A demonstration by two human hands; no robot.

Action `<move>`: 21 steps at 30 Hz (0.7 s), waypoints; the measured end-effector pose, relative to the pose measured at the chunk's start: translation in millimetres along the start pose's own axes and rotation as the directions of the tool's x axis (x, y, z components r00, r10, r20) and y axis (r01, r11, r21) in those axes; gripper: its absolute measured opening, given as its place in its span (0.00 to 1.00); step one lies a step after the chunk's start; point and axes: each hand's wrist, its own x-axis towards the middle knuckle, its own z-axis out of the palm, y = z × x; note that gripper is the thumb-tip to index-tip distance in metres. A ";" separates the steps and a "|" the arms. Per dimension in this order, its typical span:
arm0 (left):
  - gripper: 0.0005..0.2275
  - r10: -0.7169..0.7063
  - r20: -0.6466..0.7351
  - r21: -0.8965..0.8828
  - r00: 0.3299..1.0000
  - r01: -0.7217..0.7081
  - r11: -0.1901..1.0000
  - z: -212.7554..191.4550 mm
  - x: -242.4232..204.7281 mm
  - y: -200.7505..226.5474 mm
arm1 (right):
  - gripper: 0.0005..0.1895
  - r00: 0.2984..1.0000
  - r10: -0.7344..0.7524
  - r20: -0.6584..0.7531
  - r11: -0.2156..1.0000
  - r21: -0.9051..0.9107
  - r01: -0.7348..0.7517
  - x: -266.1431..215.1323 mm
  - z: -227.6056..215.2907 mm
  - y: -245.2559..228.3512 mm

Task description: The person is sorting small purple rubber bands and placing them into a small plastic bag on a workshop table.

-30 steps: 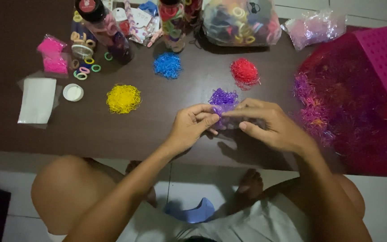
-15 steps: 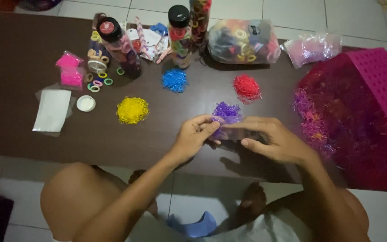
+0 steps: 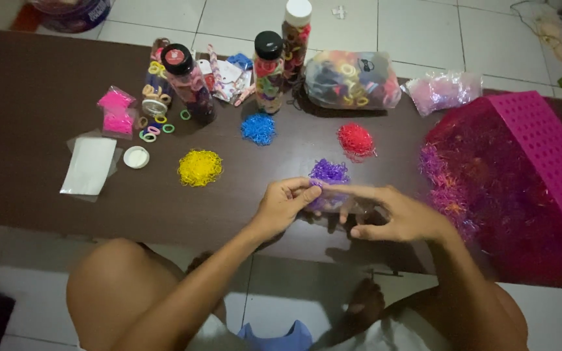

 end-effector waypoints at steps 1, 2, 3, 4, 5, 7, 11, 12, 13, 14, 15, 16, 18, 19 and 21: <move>0.13 0.004 0.001 0.002 1.000 -0.004 1.000 0.9 -2.1 4.2 | 0.43 1.000 -0.004 -0.002 1.000 -0.003 0.004 2.1 3.0 -5.5; 0.13 -0.040 -0.004 -0.035 0.999 0.040 0.999 2.1 -4.2 8.3 | 0.44 1.000 0.010 -0.002 0.998 0.057 -0.010 4.1 5.7 -11.0; 0.14 -0.084 -0.005 -0.074 0.996 0.084 0.994 4.1 -6.3 11.9 | 0.44 1.000 0.026 -0.003 0.993 0.117 -0.025 4.9 8.7 -16.4; 0.14 -0.081 -0.003 -0.073 0.997 0.080 0.994 4.5 -5.5 13.5 | 0.44 1.000 0.024 -0.007 0.993 0.114 -0.023 5.3 11.3 -11.5; 0.14 -0.079 -0.004 -0.084 0.997 0.078 0.993 4.5 -6.0 15.1 | 0.46 1.000 0.025 0.015 0.994 0.105 -0.027 5.6 15.1 -6.7; 0.15 -0.073 -0.005 -0.088 0.997 0.072 0.994 2.3 -5.5 14.6 | 0.49 0.999 0.019 0.033 0.995 0.095 -0.022 5.7 18.5 -4.4; 0.14 -0.075 -0.005 -0.157 0.997 0.073 0.985 -3.2 -2.0 6.8 | 0.44 0.998 0.049 -0.040 0.996 0.071 -0.047 5.7 11.9 -13.3; 0.14 -0.082 -0.008 -0.166 0.997 0.079 0.983 -3.7 -3.3 3.2 | 0.43 0.997 0.038 -0.072 0.998 0.054 -0.034 4.9 11.0 -14.4; 0.14 -0.089 -0.009 -0.170 0.996 0.086 0.982 -2.0 -3.6 4.9 | 0.43 0.997 0.044 -0.070 0.997 0.059 -0.040 5.3 12.7 -11.7; 0.14 -0.098 -0.013 -0.173 0.995 0.094 0.980 -0.4 -3.5 6.5 | 0.43 0.996 0.071 -0.056 0.997 0.020 -0.070 5.8 14.3 -8.6; 0.15 -0.109 -0.018 -0.175 0.994 0.104 0.979 0.4 -4.1 7.9 | 0.43 0.994 0.097 -0.042 0.995 -0.017 -0.097 6.9 16.7 -5.1; 0.15 -0.118 -0.021 -0.177 0.993 0.112 0.978 -3.1 1.1 -1.1 | 0.43 0.994 0.101 -0.038 0.995 -0.010 -0.102 7.5 19.6 -8.3; 0.13 -0.074 -0.027 -0.134 0.997 0.069 0.989 -10.9 12.6 -17.6 | 0.45 0.993 0.103 -0.058 0.994 -0.034 -0.106 10.5 23.3 -15.9; 0.13 -0.070 -0.031 -0.135 0.997 0.066 0.989 -7.8 8.5 -11.0 | 0.45 0.993 0.101 -0.055 0.994 -0.037 -0.103 10.5 24.5 -13.9; 0.14 -0.105 -0.014 -0.187 0.994 0.100 0.977 -0.8 2.7 4.3 | 0.45 0.993 0.109 -0.044 0.992 -0.054 -0.111 10.4 24.6 -11.0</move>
